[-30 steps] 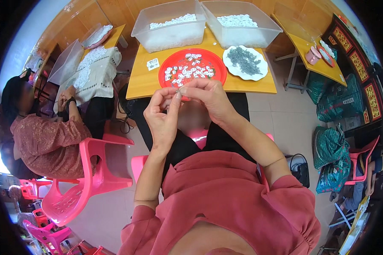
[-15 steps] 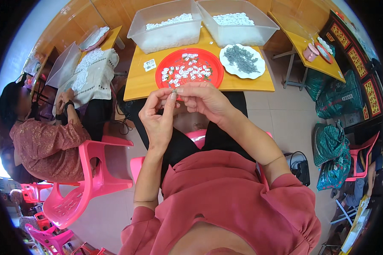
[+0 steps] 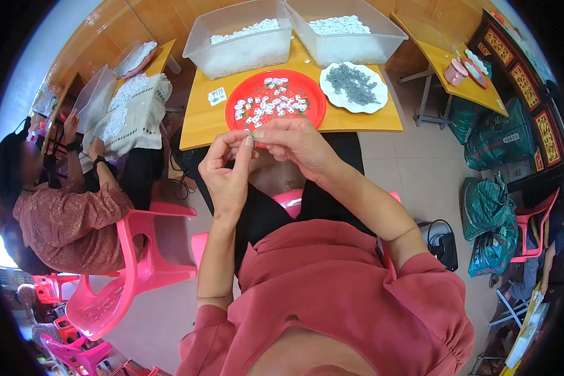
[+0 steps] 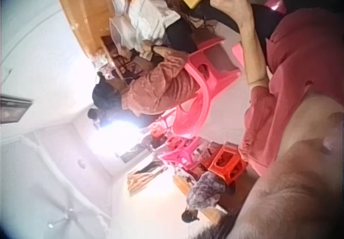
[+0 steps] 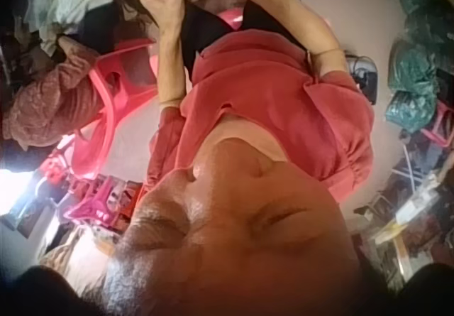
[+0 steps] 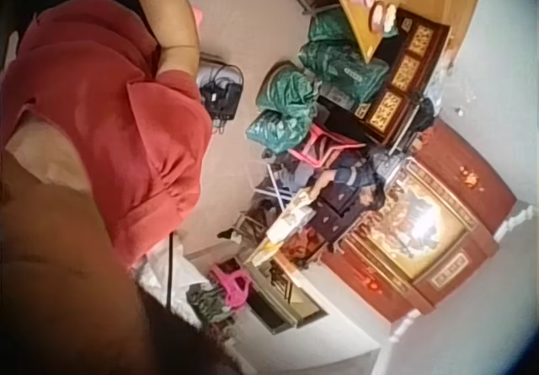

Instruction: Assembling small white plastic components by hand.

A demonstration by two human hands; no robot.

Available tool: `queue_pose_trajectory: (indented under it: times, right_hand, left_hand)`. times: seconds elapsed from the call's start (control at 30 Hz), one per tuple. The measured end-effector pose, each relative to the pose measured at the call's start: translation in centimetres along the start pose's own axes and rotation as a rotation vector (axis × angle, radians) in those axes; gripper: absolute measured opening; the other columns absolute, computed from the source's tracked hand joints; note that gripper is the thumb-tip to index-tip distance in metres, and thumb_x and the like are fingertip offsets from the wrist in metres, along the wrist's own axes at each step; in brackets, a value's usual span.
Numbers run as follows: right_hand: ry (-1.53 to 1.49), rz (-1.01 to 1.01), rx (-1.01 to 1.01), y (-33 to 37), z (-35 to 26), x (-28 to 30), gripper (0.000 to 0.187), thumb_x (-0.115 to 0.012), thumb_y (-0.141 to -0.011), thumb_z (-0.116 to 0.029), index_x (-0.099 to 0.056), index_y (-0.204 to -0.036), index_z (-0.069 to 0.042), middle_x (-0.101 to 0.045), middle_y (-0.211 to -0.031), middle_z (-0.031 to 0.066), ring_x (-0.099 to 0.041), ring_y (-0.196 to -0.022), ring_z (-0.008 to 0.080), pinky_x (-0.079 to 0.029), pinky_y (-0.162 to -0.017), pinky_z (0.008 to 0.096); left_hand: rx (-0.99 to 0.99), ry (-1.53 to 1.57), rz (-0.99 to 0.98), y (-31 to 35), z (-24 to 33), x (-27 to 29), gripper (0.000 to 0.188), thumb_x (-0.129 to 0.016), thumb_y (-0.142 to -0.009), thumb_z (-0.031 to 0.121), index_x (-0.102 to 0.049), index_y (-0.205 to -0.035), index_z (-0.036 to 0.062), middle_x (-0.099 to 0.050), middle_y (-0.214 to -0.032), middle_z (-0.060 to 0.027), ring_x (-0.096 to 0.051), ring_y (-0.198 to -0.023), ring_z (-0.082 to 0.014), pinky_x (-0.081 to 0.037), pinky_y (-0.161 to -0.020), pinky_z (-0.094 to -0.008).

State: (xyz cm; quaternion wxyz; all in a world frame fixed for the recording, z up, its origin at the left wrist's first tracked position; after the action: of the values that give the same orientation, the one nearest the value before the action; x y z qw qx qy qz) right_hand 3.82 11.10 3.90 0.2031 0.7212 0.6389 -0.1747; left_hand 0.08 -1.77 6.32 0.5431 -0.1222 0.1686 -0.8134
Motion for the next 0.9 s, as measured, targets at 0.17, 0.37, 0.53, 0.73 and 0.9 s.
queue_pose_trajectory:
  times: [0.17,0.37,0.53,0.73,0.9]
  right_hand:
    - [0.149,0.031,0.377,0.4,-1.4,-0.7,0.018,-0.067,-0.080,-0.012,-0.065,-0.088,0.004,-0.057,-0.068,-0.0004,-0.049,-0.057,0.0029,-0.038,-0.049,0.0191]
    - [0.888,0.110,0.675,1.7,-3.2,-1.9,0.014,-0.063,-0.081,-0.007,-0.063,-0.087,0.005,-0.061,-0.071,0.0015,-0.053,-0.058,0.0048,-0.042,-0.050,0.0211]
    - [0.021,-0.059,-0.009,-0.3,-0.1,0.1,0.015,-0.062,-0.083,-0.015,-0.065,-0.085,0.000,-0.053,-0.064,-0.0026,-0.046,-0.051,0.0027,-0.032,-0.045,0.0176]
    - [-0.064,-0.094,-0.055,-0.3,0.3,-0.1,0.014,-0.062,-0.083,-0.014,-0.064,-0.085,-0.001,-0.054,-0.065,-0.0022,-0.044,-0.052,0.0016,-0.030,-0.044,0.0170]
    - [0.237,0.001,0.277,-0.1,-0.6,-0.8,0.011,-0.062,-0.082,-0.011,-0.063,-0.083,0.000,-0.054,-0.063,-0.0018,-0.045,-0.053,0.0011,-0.031,-0.044,0.0174]
  left_hand:
    - [0.086,0.061,0.008,-0.4,-0.1,0.3,0.009,-0.060,-0.087,0.004,-0.060,-0.093,-0.0028,-0.063,-0.078,-0.0052,-0.058,-0.064,-0.0078,-0.045,-0.062,-0.0196]
    - [0.360,0.300,-0.087,-0.5,-1.9,0.5,0.008,-0.059,-0.087,0.007,-0.059,-0.091,-0.0007,-0.063,-0.076,-0.0040,-0.057,-0.062,-0.0066,-0.046,-0.059,-0.0182]
    - [0.096,0.053,-0.025,0.0,0.3,-0.3,0.009,-0.059,-0.087,0.006,-0.060,-0.092,-0.0018,-0.062,-0.075,-0.0041,-0.056,-0.064,-0.0067,-0.044,-0.060,-0.0184]
    - [-0.012,-0.158,-0.001,0.1,0.6,0.0,0.008,-0.059,-0.088,0.007,-0.059,-0.090,-0.0010,-0.061,-0.073,-0.0029,-0.056,-0.065,-0.0054,-0.043,-0.060,-0.0175]
    - [0.199,0.073,-0.015,-0.1,-0.3,0.1,0.007,-0.059,-0.087,0.006,-0.058,-0.089,-0.0005,-0.059,-0.072,-0.0012,-0.053,-0.062,-0.0036,-0.044,-0.057,-0.0177]
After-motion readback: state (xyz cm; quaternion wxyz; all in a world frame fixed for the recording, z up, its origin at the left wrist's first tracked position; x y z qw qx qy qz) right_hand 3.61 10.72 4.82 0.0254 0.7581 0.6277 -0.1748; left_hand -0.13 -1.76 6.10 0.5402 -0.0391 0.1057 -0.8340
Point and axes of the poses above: each hand's wrist, its own y-axis away from the middle knuckle, its own x-axis out of the back of the hand, z = x × y, the point moved 6 cm from there along -y, towards the middle knuckle
